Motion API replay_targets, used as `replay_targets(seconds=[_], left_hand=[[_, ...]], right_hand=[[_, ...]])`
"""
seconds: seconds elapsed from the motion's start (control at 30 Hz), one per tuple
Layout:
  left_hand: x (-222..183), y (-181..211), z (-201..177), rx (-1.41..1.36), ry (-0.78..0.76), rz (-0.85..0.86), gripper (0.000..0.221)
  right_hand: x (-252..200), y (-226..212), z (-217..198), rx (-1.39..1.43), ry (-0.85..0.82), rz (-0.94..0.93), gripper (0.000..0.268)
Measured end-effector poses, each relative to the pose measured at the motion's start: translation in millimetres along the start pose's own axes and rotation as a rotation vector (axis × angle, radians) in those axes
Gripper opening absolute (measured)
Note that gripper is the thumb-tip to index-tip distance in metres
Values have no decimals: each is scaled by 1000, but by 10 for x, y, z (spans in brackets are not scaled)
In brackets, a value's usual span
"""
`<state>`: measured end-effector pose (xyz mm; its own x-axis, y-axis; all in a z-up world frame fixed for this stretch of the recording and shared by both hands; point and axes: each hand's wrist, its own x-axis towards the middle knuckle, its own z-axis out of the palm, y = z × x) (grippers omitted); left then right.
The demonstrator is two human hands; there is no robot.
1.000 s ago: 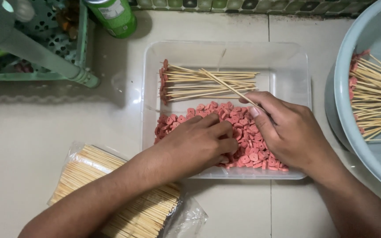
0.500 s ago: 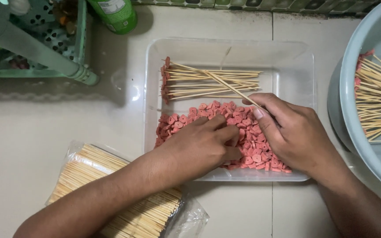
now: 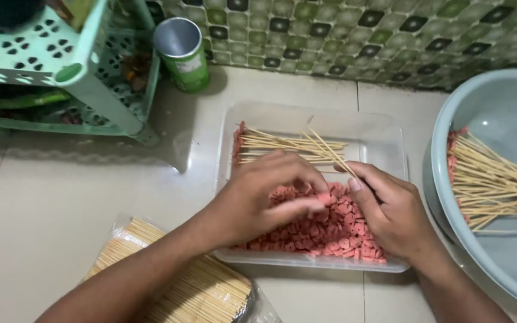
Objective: Skewering small pieces of pink food onto wooden sticks manually.
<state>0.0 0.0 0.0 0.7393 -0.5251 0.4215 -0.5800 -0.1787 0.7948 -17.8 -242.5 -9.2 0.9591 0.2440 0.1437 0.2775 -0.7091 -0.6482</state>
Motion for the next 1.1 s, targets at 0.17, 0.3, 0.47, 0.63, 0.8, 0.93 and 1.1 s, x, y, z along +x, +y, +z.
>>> replay_targets(seconds=[0.17,0.3,0.47,0.63,0.8,0.93,1.1], left_hand=[[39,-122,-106,-195,187,-103,17],[38,-242,-130,-342,282,-219,19],[49,-331,-127,-461,280,-233,21],[48,-353,-119,-439,248,-229,21],[42,-354,-124,-396,215,-233,24],[37,-359,-124,-386,214,-215,24],[38,-354,-129,-376,217,-223,23]], right_hand=[[-36,99,23,76,48,32,32],[-86,200,55,186,106,-3,28],[-83,230,70,226,88,-20,21],[-81,216,67,181,77,-67,20],[-86,224,71,206,57,-46,19],[-96,198,65,194,61,-9,19],[-86,210,64,161,41,-1,20]])
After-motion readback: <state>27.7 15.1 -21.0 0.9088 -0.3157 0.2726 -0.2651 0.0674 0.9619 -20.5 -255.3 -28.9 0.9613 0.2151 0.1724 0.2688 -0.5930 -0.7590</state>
